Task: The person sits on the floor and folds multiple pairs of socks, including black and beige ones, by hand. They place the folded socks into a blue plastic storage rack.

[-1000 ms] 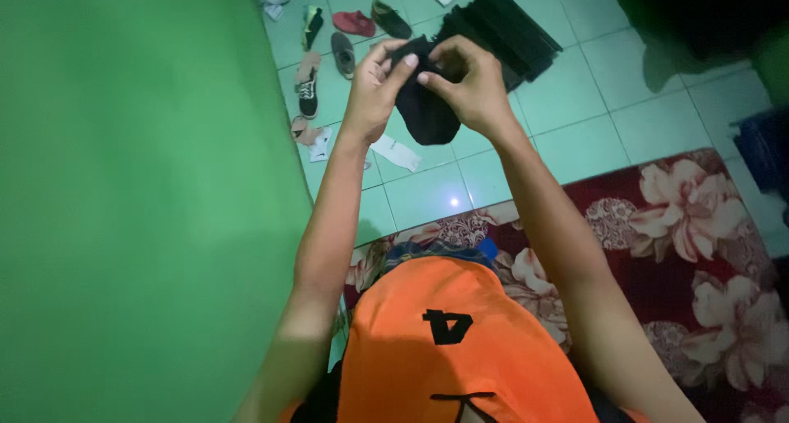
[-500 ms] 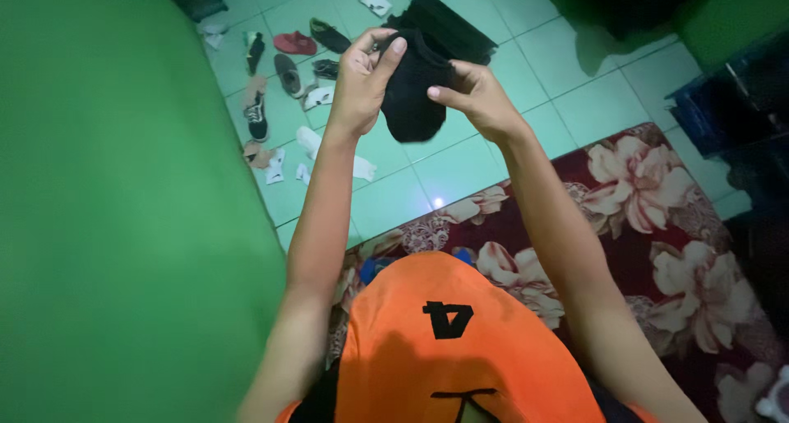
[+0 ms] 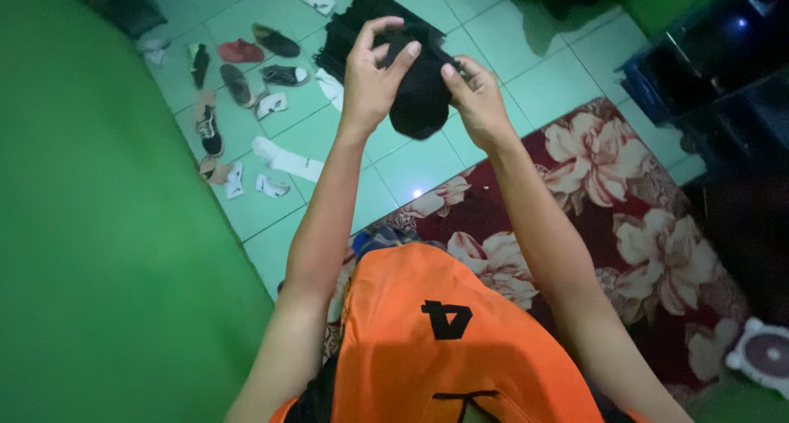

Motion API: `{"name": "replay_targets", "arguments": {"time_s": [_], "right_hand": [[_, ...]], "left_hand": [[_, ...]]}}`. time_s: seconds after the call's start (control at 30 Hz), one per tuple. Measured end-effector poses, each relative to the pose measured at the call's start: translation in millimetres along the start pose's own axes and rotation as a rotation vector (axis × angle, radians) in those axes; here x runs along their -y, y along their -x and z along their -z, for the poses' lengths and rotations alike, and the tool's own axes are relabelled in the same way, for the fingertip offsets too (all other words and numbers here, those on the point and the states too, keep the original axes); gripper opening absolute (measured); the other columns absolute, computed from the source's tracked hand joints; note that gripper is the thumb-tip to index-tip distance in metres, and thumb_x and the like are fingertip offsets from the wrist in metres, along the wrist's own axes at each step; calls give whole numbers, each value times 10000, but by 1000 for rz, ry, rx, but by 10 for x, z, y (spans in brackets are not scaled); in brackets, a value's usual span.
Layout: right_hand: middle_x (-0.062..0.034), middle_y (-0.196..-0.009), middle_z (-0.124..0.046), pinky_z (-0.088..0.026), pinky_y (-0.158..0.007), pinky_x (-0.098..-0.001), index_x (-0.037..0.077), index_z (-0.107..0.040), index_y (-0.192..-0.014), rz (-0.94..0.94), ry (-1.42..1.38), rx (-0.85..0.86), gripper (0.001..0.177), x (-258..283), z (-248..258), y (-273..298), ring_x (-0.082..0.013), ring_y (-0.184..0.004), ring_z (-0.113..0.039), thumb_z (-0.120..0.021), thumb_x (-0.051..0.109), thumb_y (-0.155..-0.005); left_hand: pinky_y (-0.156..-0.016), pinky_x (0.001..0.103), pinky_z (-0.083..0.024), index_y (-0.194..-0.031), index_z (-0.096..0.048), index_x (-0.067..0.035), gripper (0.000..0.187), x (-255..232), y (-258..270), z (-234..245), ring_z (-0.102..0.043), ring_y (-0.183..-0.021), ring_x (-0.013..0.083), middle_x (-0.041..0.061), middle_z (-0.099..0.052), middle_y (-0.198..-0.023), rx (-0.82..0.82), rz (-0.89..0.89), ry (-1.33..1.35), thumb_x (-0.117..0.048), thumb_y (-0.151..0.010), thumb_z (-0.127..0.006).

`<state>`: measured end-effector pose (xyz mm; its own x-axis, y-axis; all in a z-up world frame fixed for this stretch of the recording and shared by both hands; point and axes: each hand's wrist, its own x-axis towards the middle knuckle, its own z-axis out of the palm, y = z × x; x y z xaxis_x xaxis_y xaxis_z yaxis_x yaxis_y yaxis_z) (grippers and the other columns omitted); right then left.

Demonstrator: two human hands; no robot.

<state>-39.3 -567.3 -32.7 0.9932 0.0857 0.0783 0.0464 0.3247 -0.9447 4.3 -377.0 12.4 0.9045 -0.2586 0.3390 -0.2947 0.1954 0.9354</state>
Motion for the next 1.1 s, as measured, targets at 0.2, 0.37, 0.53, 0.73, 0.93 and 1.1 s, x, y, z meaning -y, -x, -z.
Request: {"name": "replay_targets", "arguments": {"time_s": [0.2,0.37,0.53,0.73,0.93,1.1], "right_hand": [[-27,-1095,-695,-561,-850,-286,16,-610,-1279,29,-144,-169,367,81,373,-49,-105,-955,-671,-597,328,-1086],[-51,-1129,-690,-535,-790,-282,11,-552,-1335,62,-275,-223,369,148,773,-129,-133,-963,-668,-613,280,-1090],[-63,-1159,-695,-525,-866,-289,11,-528,-1374,38,-307,-335,400,223,1171,-344,-152,-1009,-660,-658,176,-1034],[-103,-1172,-718,-564,-940,-322,-32,-549,-1325,-12,-221,-371,368,225,1447,-736,-175,-1053,-699,-679,92,-1004],[-112,-1193,-720,-543,-978,-320,-41,-558,-1323,45,-206,-366,391,308,1624,-1040,-184,-1077,-695,-697,84,-979],[-93,-1174,-726,-551,-959,-311,-22,-631,-1281,-67,-19,-369,354,354,1765,-1176,-164,-1050,-690,-710,115,-964]], "left_hand": [[-835,243,-560,-1379,-487,-20,448,462,-254,-307,-674,-976,114,94,-717,-1105,49,157,138,-186,-1033,-718],[-861,286,-590,-1347,-533,62,417,914,-440,-515,-702,-999,154,140,-725,-1134,238,375,286,-135,-1035,-728],[-810,297,-609,-1367,-473,29,459,1093,-867,-738,-726,-981,181,208,-745,-1139,244,430,334,-112,-998,-707],[-880,303,-610,-1484,-378,-12,613,1142,-1428,-870,-722,-1046,195,206,-722,-1207,266,338,335,-27,-970,-712],[-944,308,-590,-1547,-325,-38,670,1181,-1846,-852,-708,-1076,196,217,-728,-1195,347,283,338,-4,-992,-699],[-984,313,-573,-1567,-348,-43,652,1202,-2002,-948,-696,-1117,184,198,-730,-1231,388,258,288,33,-996,-653]]}}
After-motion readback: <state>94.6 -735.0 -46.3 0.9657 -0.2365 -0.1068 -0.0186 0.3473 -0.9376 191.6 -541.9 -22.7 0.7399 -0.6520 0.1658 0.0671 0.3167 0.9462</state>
